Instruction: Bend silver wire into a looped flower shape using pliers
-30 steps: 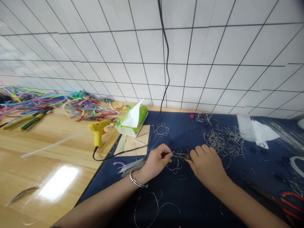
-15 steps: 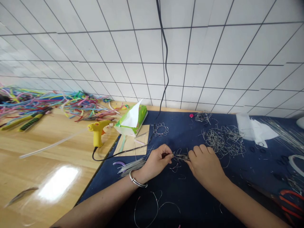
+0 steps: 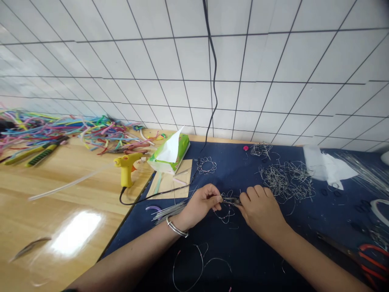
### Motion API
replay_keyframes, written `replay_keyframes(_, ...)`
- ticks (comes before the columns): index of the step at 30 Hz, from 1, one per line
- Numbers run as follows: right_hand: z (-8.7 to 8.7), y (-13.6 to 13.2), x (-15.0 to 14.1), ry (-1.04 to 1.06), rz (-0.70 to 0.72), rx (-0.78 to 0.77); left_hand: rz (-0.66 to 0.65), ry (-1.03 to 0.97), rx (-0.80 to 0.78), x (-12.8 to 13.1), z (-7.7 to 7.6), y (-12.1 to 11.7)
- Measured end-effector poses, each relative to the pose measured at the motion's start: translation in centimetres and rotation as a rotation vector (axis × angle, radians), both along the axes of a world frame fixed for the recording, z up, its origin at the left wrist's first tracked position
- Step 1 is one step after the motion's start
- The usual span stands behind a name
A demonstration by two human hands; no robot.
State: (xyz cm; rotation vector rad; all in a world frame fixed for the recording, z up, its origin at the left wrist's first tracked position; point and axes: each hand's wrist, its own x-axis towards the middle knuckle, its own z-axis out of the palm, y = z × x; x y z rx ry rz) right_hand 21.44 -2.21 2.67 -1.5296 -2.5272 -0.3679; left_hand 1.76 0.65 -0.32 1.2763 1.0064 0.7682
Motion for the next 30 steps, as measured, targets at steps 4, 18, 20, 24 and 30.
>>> replay_keyframes(4,-0.3,0.0,0.1,0.003,0.014,0.020,0.005,0.029,0.011,-0.1,-0.2,0.0)
replay_keyframes(18,-1.0,-0.1,0.2,-0.010,0.011,0.002,0.011,0.090,0.042,-0.2,0.2,0.0)
replay_keyframes(20,-1.2,-0.1,0.2,-0.013,0.013,-0.007,0.020,0.092,0.037,-0.1,0.4,0.0)
replay_keyframes(24,-1.5,-0.1,0.2,-0.014,0.011,-0.006,0.032,0.088,0.030,-0.1,0.5,-0.1)
replay_keyframes(30,-1.4,0.3,0.3,0.011,-0.015,0.012,0.049,0.072,0.045,-0.1,0.4,0.0)
